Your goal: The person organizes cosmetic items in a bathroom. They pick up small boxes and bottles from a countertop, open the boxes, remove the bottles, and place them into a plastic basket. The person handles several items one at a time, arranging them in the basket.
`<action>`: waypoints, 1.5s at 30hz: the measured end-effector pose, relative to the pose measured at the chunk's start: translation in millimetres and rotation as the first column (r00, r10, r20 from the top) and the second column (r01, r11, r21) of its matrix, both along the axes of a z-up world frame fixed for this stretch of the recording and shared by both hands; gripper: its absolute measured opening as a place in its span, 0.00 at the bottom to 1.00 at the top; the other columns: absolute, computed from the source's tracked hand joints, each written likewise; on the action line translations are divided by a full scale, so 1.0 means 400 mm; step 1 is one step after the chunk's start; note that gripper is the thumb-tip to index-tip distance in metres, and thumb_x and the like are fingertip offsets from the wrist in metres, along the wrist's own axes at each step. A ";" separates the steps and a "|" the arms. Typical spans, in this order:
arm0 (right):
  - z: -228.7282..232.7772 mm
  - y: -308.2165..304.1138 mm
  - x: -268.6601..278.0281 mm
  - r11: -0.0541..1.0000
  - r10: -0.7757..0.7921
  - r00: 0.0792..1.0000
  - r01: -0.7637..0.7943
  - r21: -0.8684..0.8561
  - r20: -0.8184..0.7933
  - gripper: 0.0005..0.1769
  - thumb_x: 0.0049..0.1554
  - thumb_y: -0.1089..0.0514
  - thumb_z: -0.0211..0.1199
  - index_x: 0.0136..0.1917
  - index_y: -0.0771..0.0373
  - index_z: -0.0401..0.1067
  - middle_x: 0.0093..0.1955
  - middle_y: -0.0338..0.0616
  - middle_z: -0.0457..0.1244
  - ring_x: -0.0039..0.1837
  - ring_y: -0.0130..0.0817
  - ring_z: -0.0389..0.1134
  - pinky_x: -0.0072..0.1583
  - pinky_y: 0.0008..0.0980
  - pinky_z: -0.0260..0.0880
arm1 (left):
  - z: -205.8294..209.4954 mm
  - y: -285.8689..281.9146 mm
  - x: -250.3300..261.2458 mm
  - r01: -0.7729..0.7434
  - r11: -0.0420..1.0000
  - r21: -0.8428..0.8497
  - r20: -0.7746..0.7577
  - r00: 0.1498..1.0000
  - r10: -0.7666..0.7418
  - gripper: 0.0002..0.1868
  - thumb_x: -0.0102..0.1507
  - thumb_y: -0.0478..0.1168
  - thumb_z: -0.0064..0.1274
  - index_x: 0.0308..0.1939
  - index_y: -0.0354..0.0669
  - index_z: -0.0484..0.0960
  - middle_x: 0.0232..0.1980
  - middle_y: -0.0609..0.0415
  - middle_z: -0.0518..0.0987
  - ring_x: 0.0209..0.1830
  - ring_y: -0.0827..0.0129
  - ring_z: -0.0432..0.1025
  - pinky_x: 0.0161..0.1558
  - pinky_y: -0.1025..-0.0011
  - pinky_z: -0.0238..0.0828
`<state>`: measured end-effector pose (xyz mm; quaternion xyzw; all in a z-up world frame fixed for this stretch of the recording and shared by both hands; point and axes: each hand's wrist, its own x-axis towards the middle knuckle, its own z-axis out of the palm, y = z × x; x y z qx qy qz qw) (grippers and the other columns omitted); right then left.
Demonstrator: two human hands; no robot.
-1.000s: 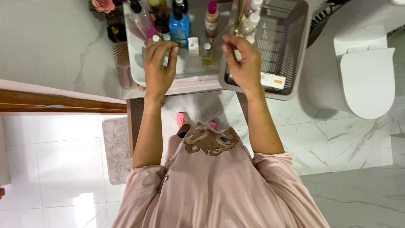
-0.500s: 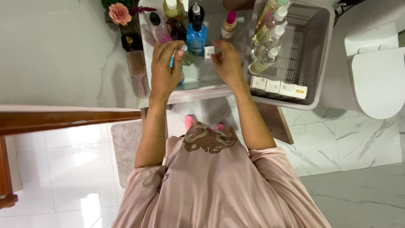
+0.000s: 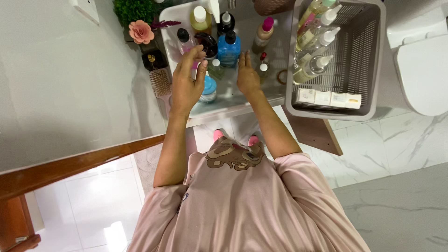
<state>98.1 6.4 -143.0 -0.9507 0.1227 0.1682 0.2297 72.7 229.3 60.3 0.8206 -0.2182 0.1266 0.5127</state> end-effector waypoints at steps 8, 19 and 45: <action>-0.035 -0.001 -0.047 0.987 0.041 0.955 0.007 -0.160 0.294 0.34 0.53 0.72 0.63 0.71 0.63 0.60 0.77 0.58 0.51 0.58 0.56 0.72 0.56 0.44 0.75 | -0.014 0.043 0.028 0.030 0.997 -0.071 -0.031 0.999 -0.032 0.18 0.72 0.35 0.55 0.65 0.38 0.75 0.55 0.46 0.82 0.54 0.63 0.80 0.56 0.66 0.77; 0.526 0.029 -0.225 0.467 -0.465 0.794 -0.156 0.871 0.391 0.34 0.56 0.70 0.73 0.71 0.66 0.61 0.65 0.44 0.62 0.57 0.30 0.68 0.56 0.29 0.73 | -0.079 0.036 0.053 0.331 0.903 -0.274 -0.339 0.845 -0.413 0.21 0.73 0.41 0.55 0.68 0.40 0.75 0.61 0.49 0.80 0.60 0.67 0.75 0.60 0.71 0.73; 0.569 0.091 -0.248 0.629 -0.313 0.665 -0.390 0.673 0.678 0.36 0.57 0.71 0.72 0.74 0.60 0.62 0.71 0.45 0.64 0.73 0.36 0.68 0.74 0.38 0.70 | 0.094 0.075 -0.029 0.378 0.917 -0.126 -0.058 0.920 -0.387 0.37 0.61 0.39 0.68 0.72 0.39 0.69 0.70 0.44 0.71 0.69 0.57 0.70 0.66 0.61 0.69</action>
